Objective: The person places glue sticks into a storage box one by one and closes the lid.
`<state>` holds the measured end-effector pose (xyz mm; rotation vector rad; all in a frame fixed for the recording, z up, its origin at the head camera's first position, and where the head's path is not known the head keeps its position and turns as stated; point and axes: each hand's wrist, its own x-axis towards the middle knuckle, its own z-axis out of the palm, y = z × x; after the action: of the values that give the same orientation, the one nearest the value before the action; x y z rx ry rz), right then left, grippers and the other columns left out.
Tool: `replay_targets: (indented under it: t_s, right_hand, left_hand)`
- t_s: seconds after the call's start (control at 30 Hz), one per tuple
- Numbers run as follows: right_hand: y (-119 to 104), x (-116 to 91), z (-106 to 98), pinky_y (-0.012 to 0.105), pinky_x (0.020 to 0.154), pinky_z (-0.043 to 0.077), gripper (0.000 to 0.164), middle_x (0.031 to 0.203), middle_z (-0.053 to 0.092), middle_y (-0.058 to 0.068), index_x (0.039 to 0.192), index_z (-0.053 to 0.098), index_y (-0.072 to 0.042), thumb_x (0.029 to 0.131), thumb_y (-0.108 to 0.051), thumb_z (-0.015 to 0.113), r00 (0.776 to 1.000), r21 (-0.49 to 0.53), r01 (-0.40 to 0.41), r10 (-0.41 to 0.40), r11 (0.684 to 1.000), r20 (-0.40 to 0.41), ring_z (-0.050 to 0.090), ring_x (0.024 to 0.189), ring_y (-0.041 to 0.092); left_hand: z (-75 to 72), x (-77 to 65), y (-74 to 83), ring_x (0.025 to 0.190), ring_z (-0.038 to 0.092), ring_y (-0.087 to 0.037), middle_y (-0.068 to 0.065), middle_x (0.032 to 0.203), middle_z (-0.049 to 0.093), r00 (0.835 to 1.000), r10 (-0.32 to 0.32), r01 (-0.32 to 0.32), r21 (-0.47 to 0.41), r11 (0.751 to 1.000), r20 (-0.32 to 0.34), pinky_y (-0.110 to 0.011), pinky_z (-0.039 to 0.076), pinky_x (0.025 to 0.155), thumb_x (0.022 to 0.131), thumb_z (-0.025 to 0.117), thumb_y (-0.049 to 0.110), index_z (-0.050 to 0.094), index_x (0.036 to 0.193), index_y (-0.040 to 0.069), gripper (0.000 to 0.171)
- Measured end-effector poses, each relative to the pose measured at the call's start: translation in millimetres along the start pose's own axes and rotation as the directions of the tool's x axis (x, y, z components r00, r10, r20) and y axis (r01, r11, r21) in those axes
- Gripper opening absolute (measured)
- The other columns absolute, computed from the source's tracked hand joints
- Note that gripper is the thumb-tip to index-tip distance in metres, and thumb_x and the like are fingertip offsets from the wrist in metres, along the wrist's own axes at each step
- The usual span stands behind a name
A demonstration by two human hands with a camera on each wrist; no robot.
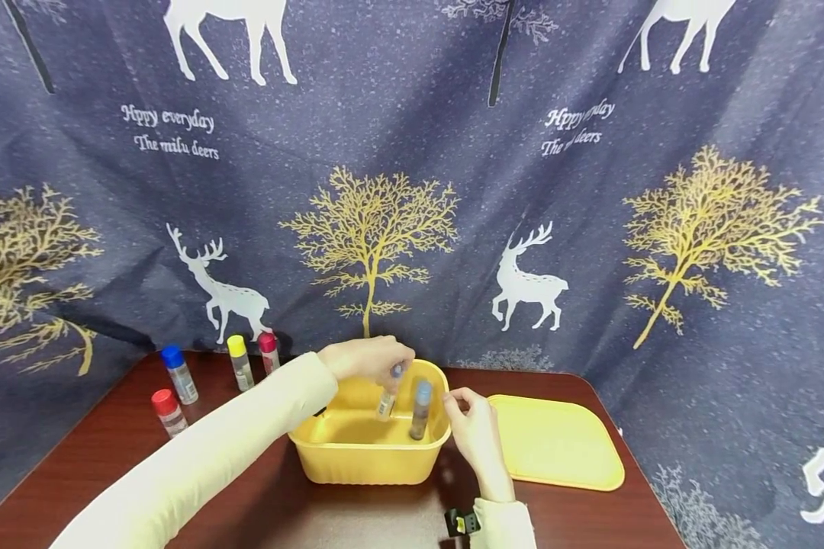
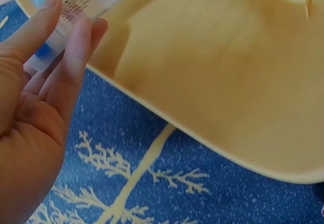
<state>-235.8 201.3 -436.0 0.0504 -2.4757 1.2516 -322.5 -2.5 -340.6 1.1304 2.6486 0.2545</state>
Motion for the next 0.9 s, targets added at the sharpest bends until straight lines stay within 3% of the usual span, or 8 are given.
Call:
replay_targets:
  t_s: [0.4,0.73,0.9]
  right_hand:
    - [-1,0,1,0.039,0.080,0.051,0.015,0.092,0.071,0.005,0.093,0.073,-0.006,0.095,-0.017,0.063,1.000,0.004,-0.010,0.009,1.000,0.006,0.066,0.088,0.020]
    - [-1,-1,-1,0.038,0.078,0.051,0.015,0.090,0.071,0.004,0.093,0.073,-0.007,0.096,-0.018,0.063,1.000,-0.017,-0.010,0.010,1.000,0.004,0.065,0.085,0.019]
    - [-1,-1,-1,0.039,0.078,0.051,0.017,0.090,0.071,0.005,0.095,0.073,-0.004,0.095,-0.017,0.063,1.000,-0.020,-0.016,0.016,1.000,0.000,0.066,0.085,0.020]
  left_hand:
    - [14.3,5.8,6.7,0.067,0.052,-0.008,0.008,0.074,0.057,0.999,0.044,-0.043,0.074,0.996,-0.002,-0.021,0.044,0.061,0.077,0.083,0.010,0.062,0.089,0.012,0.025]
    - [23.1,8.7,11.4,0.070,0.055,-0.007,0.011,0.077,0.059,1.000,0.002,-0.005,0.099,0.995,0.024,-0.020,0.045,0.064,0.079,0.081,0.009,0.060,0.092,0.013,0.026]
    - [26.5,11.0,11.8,0.068,0.056,-0.006,0.012,0.072,0.060,0.999,0.038,-0.038,0.096,0.995,0.007,-0.019,0.045,0.063,0.076,0.082,0.005,0.066,0.092,0.015,0.024]
